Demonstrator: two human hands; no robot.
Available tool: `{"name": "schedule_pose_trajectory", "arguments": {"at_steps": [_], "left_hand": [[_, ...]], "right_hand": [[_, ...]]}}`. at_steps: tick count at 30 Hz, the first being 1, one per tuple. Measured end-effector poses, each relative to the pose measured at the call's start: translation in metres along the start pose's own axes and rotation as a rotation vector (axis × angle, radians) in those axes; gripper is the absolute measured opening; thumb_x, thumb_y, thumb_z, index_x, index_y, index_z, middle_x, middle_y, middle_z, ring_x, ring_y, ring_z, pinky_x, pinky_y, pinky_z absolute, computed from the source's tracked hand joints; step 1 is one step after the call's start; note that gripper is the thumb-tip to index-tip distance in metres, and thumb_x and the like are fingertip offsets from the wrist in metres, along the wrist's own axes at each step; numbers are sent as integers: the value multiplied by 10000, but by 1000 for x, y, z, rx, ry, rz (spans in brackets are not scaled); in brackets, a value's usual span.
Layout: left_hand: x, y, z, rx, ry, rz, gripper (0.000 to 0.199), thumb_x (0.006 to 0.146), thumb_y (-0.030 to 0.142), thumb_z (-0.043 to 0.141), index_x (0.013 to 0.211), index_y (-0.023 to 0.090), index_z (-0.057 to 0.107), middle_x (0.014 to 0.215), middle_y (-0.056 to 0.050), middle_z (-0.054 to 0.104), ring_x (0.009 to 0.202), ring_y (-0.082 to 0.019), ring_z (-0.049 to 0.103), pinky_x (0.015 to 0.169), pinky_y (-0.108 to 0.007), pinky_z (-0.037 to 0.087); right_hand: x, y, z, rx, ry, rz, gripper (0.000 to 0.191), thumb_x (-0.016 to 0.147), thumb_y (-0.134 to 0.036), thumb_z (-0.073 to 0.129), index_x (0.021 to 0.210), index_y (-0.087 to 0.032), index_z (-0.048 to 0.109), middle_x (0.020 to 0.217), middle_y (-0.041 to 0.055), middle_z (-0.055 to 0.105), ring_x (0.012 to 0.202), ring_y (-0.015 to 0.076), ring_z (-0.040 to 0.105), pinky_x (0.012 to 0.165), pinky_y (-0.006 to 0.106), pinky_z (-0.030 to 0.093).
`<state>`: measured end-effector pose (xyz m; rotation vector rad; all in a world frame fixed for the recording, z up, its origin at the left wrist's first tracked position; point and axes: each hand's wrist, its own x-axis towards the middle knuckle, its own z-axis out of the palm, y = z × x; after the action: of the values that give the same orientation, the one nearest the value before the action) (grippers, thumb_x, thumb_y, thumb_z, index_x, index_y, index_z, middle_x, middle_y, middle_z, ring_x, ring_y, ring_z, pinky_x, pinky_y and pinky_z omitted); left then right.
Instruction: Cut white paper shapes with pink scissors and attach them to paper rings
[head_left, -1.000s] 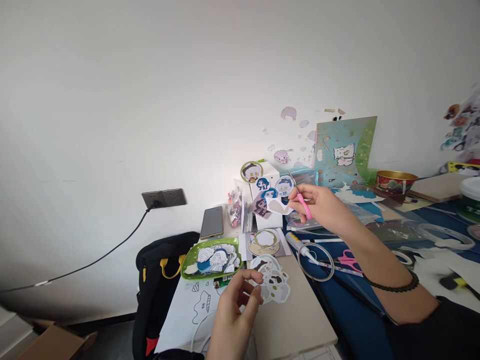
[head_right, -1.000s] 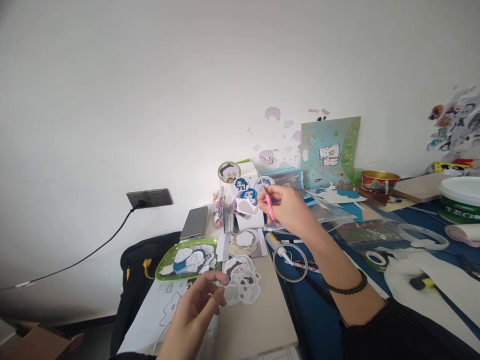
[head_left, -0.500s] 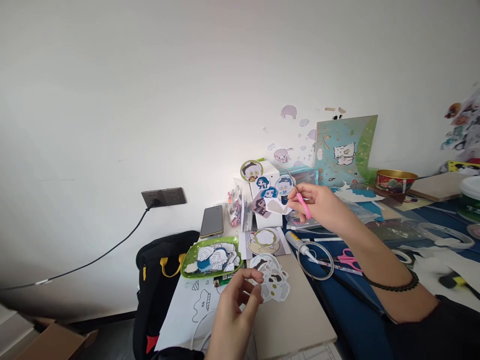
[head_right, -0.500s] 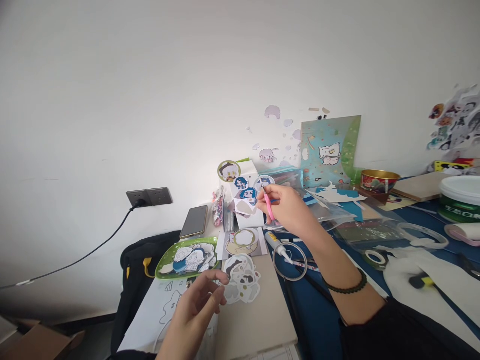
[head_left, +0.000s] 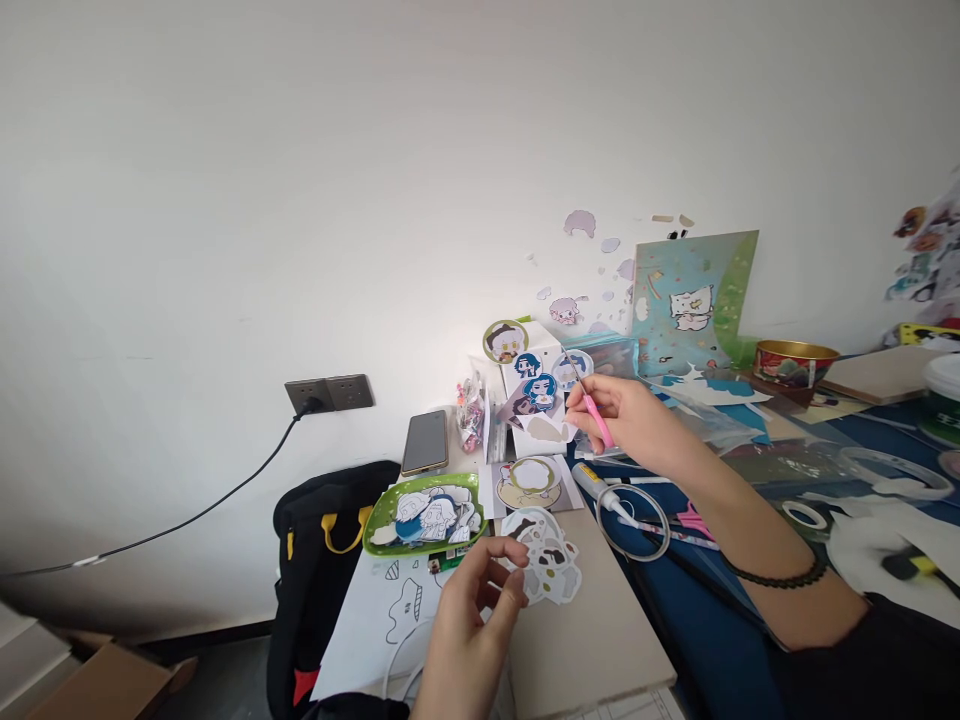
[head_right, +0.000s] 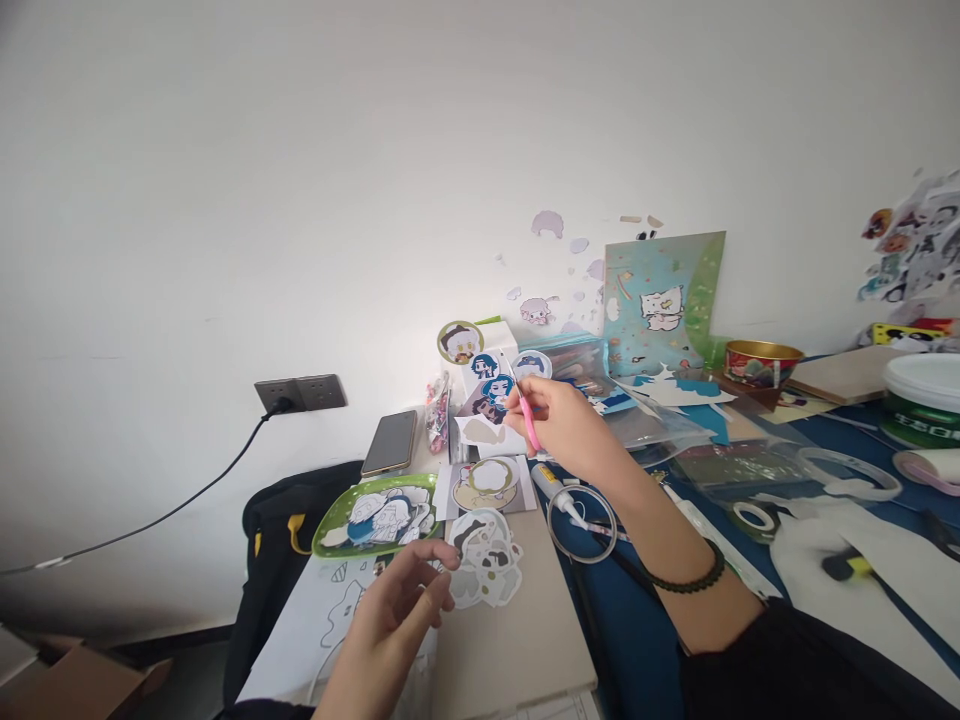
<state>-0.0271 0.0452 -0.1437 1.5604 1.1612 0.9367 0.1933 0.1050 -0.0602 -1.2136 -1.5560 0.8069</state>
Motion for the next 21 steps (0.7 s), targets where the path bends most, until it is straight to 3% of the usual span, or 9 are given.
{"name": "schedule_pose_trajectory", "arguments": {"at_steps": [7, 11, 16, 21], "left_hand": [[0, -3, 0, 7, 1, 7, 221, 839, 365, 505, 904, 172, 591, 844, -63, 594, 683, -172, 494, 629, -267, 383], [2, -3, 1, -16, 27, 23, 260, 850, 410, 520, 895, 169, 607, 791, -45, 583, 670, -161, 497, 621, -260, 398], [3, -5, 6, -122, 26, 11, 345, 782, 477, 615, 872, 145, 639, 664, -21, 571, 609, -148, 497, 568, -244, 391], [2, -13, 15, -193, 1, -1, 348, 772, 481, 625, 770, 133, 649, 571, -10, 573, 533, -130, 491, 539, -236, 388]], "right_hand": [[0, 2, 1, -3, -9, -4, 109, 720, -222, 632, 756, -216, 529, 655, -51, 554, 468, 93, 471, 532, 259, 421], [-8, -4, 13, 33, -68, 0, 89, 743, -226, 618, 762, -216, 532, 678, -50, 556, 462, 83, 465, 508, 240, 408], [-39, -8, 46, 26, -192, 11, 45, 788, -218, 564, 760, -219, 528, 653, -49, 529, 490, 91, 461, 475, 216, 387], [-72, 21, 58, 31, -151, 77, 69, 796, -185, 552, 742, -201, 512, 623, -51, 513, 485, 83, 434, 487, 217, 372]]}}
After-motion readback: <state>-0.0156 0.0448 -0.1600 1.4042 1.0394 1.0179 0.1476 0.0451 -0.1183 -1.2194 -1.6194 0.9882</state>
